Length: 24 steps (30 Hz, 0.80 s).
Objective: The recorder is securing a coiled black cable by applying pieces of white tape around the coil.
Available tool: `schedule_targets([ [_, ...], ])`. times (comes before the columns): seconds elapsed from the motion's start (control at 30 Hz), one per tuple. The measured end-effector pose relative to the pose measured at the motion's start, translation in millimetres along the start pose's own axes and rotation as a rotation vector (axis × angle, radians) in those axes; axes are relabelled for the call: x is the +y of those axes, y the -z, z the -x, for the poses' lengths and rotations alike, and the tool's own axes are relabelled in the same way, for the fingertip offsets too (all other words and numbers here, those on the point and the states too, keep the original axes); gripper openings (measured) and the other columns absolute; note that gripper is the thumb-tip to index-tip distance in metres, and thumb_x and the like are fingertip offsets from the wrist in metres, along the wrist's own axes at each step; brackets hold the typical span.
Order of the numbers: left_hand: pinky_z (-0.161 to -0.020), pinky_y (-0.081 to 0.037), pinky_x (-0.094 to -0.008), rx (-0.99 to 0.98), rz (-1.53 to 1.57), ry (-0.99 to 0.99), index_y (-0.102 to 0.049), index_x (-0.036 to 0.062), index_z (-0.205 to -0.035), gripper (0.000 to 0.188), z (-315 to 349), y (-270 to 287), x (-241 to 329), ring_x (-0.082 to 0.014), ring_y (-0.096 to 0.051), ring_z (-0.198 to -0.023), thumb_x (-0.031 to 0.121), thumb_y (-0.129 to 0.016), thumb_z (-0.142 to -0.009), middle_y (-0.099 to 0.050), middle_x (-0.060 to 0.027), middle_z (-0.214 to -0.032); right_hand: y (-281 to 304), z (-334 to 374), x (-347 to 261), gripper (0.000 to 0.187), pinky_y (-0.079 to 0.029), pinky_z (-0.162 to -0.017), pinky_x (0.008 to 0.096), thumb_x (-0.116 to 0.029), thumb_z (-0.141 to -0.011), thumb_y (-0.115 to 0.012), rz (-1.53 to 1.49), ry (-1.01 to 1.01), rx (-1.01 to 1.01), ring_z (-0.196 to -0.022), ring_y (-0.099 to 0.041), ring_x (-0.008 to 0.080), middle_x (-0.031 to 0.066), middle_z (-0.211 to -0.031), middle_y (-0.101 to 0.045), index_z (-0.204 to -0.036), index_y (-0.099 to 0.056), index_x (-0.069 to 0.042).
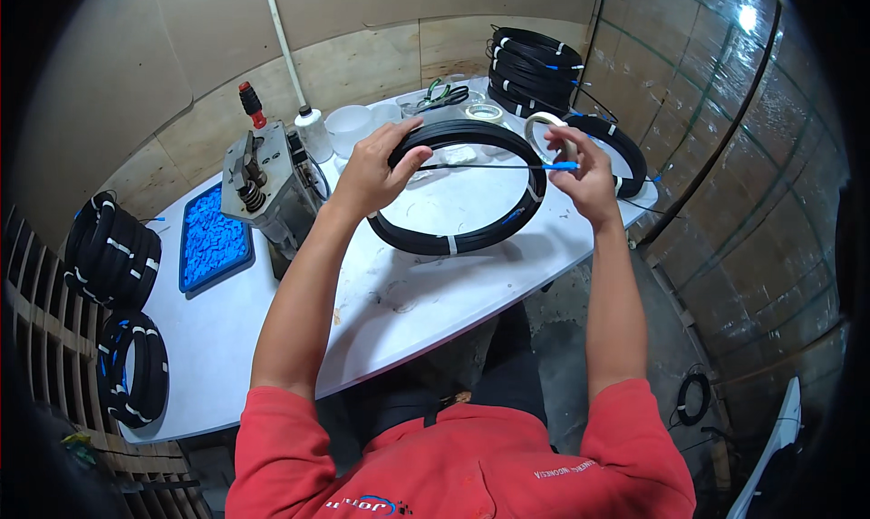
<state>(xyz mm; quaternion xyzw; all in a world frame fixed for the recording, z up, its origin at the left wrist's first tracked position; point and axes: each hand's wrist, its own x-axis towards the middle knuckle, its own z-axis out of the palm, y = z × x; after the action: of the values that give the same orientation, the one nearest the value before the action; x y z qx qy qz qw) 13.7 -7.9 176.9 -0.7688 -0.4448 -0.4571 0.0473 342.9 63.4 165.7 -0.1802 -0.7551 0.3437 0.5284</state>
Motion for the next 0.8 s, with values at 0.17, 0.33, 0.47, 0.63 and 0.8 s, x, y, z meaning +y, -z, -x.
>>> schedule_targets([
  [0.17,-0.076,-0.051,-0.0348,-0.018,0.059,0.072,-0.064,0.0001,-0.121,0.044,1,2,-14,-0.0309,-0.066,-0.083,0.035,-0.067,-0.095,-0.067,-0.0173,-0.096,-22,15,-17,0.020,-0.041,-0.056,0.0238,-0.013,-0.076,-0.086,0.427,-0.038,0.001,-0.063,-0.053,0.0070,0.0002,-0.075,-0.064,-0.094,-0.079,-0.009],
  [0.33,-0.077,-0.052,-0.0357,-0.002,0.102,0.085,-0.064,-0.0004,-0.121,0.048,2,-1,-16,-0.0311,-0.066,-0.085,0.039,-0.068,-0.094,-0.067,-0.0175,-0.096,-49,22,-9,0.018,-0.046,-0.053,0.0280,-0.013,-0.081,-0.081,0.584,0.033,0.034,-0.058,-0.057,0.0127,0.0056,-0.069,-0.062,-0.098,-0.078,-0.007],
  [0.47,-0.078,-0.052,-0.0378,-0.018,0.036,0.020,-0.063,-0.0009,-0.122,0.056,1,1,-12,-0.0336,-0.067,-0.088,0.044,-0.073,-0.088,-0.067,-0.0183,-0.098,-57,19,-6,0.010,-0.048,-0.052,0.0290,-0.012,-0.085,-0.077,0.598,0.120,0.184,-0.057,-0.061,0.0156,0.0080,-0.073,-0.064,-0.092,-0.073,-0.006],
  [0.63,-0.076,-0.053,-0.0379,-0.076,-0.035,0.019,-0.061,-0.0010,-0.124,0.065,2,4,-2,-0.0342,-0.067,-0.087,0.046,-0.078,-0.082,-0.066,-0.0183,-0.100,-60,16,-6,0.008,-0.051,-0.053,0.0327,-0.012,-0.085,-0.076,0.703,0.187,0.240,-0.062,-0.067,0.0233,0.0103,-0.077,-0.069,-0.090,-0.072,-0.008],
  [0.8,-0.074,-0.054,-0.0403,-0.002,-0.055,-0.047,-0.060,0.0003,-0.125,0.062,3,1,-4,-0.0349,-0.068,-0.088,0.045,-0.076,-0.084,-0.066,-0.0181,-0.098,-65,21,-23,0.015,-0.053,-0.059,0.0382,-0.024,-0.088,-0.073,0.847,0.004,0.073,-0.066,-0.069,0.0278,0.0100,-0.076,-0.070,-0.095,-0.075,-0.010],
])
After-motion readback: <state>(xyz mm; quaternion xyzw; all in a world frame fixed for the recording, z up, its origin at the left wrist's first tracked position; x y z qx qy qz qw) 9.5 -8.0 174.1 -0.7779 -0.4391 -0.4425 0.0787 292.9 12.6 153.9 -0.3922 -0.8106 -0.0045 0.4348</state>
